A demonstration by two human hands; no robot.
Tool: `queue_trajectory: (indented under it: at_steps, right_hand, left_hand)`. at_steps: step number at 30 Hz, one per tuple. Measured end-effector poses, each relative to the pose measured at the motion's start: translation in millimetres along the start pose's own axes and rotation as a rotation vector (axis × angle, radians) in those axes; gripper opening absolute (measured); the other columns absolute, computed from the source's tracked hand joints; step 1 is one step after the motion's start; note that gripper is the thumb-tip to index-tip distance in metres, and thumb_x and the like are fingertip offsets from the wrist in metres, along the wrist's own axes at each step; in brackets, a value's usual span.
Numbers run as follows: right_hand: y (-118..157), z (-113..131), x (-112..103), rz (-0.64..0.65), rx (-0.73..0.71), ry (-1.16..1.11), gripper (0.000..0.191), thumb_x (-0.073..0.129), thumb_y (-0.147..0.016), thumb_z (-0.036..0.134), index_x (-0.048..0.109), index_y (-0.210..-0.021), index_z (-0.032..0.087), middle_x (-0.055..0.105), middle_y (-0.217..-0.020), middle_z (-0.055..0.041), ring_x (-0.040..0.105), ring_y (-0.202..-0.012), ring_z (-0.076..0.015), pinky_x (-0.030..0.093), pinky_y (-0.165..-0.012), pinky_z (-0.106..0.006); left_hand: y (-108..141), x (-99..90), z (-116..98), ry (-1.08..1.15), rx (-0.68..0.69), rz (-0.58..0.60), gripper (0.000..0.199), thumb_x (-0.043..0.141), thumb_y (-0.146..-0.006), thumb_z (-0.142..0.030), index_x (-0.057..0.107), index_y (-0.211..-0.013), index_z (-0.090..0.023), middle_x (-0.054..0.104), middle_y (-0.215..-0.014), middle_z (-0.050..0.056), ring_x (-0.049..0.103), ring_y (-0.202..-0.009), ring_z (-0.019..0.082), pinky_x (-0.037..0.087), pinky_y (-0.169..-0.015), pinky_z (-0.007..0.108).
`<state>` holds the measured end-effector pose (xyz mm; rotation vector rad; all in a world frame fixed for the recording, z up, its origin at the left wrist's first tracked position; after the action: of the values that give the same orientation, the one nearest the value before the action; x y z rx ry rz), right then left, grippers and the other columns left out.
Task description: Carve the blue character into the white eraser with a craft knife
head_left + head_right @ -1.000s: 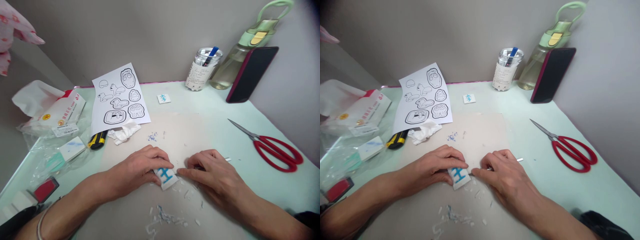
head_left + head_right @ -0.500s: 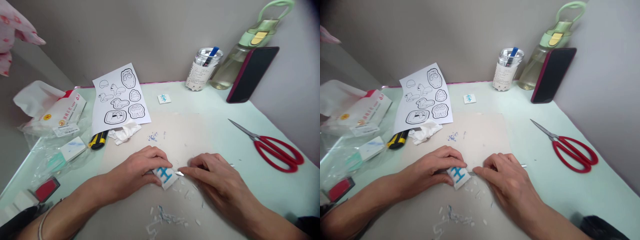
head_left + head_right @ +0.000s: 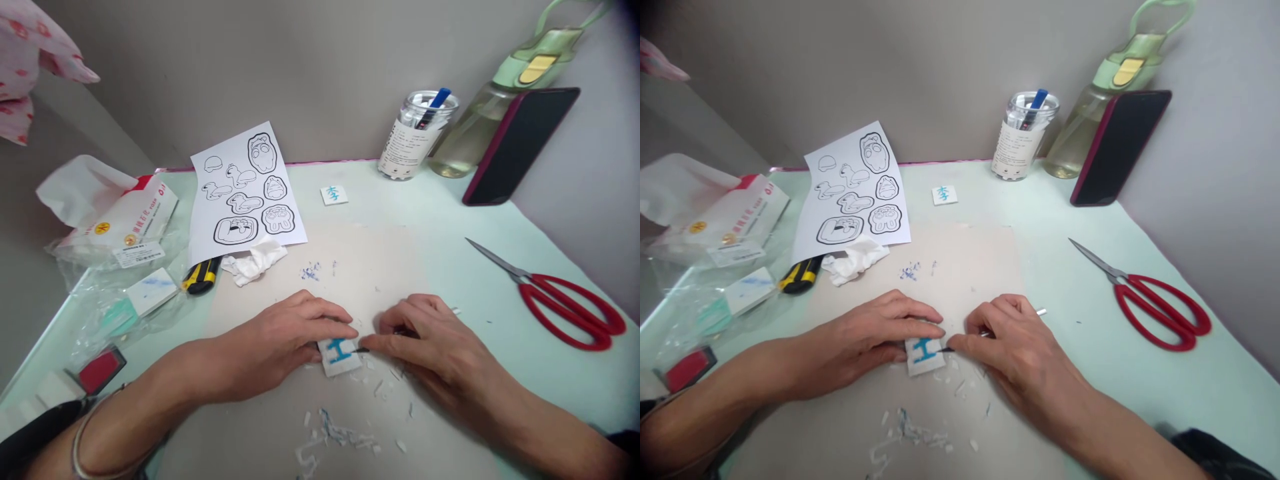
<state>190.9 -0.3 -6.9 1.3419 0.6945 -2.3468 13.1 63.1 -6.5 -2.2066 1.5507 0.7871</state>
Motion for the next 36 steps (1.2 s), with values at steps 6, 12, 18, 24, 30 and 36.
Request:
queue_trajectory:
  at_steps: [6, 12, 18, 24, 30, 36]
  right_hand:
    - [1, -2, 0, 0.005, -0.017, -0.015, 0.033, 0.046, -0.092, 0.007, 0.066, -0.110, 0.025, 0.057, -0.087, -0.0037, 0.051, -0.078, -0.0153, 0.035, -0.080, -0.036]
    - [1, -5, 0, 0.051, -0.021, -0.032, 0.034, 0.046, -0.092, 0.006, 0.065, -0.111, 0.027, 0.056, -0.088, -0.0033, 0.050, -0.079, -0.0154, 0.033, -0.080, -0.036]
    - [-2, -3, 1, 0.073, -0.043, -0.039, 0.036, 0.047, -0.091, 0.005, 0.063, -0.114, 0.028, 0.055, -0.089, -0.0027, 0.048, -0.080, -0.0154, 0.032, -0.079, -0.037]
    - [4, -1, 2, 0.047, -0.009, 0.006, 0.032, 0.045, -0.094, 0.008, 0.063, -0.113, 0.025, 0.056, -0.091, -0.0043, 0.050, -0.082, -0.0161, 0.038, -0.075, -0.034]
    - [18, 9, -5, -0.027, 0.102, 0.159, 0.032, 0.038, -0.096, 0.013, 0.055, -0.122, 0.020, 0.059, -0.094, -0.0068, 0.059, -0.076, -0.0145, 0.048, -0.061, -0.023]
    - [31, 28, -5, 0.077, 0.052, 0.337, 0.043, 0.028, -0.097, 0.010, 0.050, -0.133, 0.018, 0.061, -0.092, -0.0072, 0.061, -0.068, -0.0127, 0.048, -0.055, -0.021]
  left_hand:
    - [-4, 2.6, -1, 0.031, -0.022, -0.082, 0.030, 0.051, -0.095, -0.016, 0.060, -0.122, -0.025, 0.058, -0.127, 0.004, 0.048, -0.116, 0.019, 0.040, -0.101, 0.032]
    - [-12, 10.5, 3, -0.024, -0.005, -0.159, 0.023, 0.054, -0.092, -0.011, 0.065, -0.111, -0.020, 0.064, -0.115, 0.003, 0.052, -0.102, 0.017, 0.041, -0.092, 0.030]
    - [-12, 10.1, 2, 0.002, 0.022, -0.149, 0.024, 0.054, -0.091, -0.008, 0.064, -0.109, -0.020, 0.065, -0.114, 0.002, 0.053, -0.104, 0.016, 0.043, -0.092, 0.028]
    - [-12, 9.3, 2, 0.010, 0.013, -0.155, 0.024, 0.055, -0.091, -0.008, 0.064, -0.109, -0.020, 0.065, -0.112, 0.003, 0.054, -0.103, 0.016, 0.043, -0.091, 0.028]
    - [-10, 10.2, 2, 0.016, 0.002, -0.175, 0.021, 0.056, -0.092, -0.015, 0.064, -0.111, -0.017, 0.062, -0.111, 0.005, 0.053, -0.102, 0.017, 0.042, -0.091, 0.029]
    - [-4, 12.1, -1, 0.017, -0.048, -0.151, 0.028, 0.067, -0.086, -0.024, 0.062, -0.113, -0.018, 0.058, -0.115, 0.004, 0.052, -0.106, 0.017, 0.041, -0.094, 0.028]
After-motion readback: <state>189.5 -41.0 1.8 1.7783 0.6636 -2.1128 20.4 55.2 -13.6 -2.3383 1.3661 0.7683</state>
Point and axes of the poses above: each hand's wrist, its own y-axis away from the middle knuckle, its own x-axis out of the palm, z = x × y, the point moved 5 cm from there along -y, towards the middle knuckle
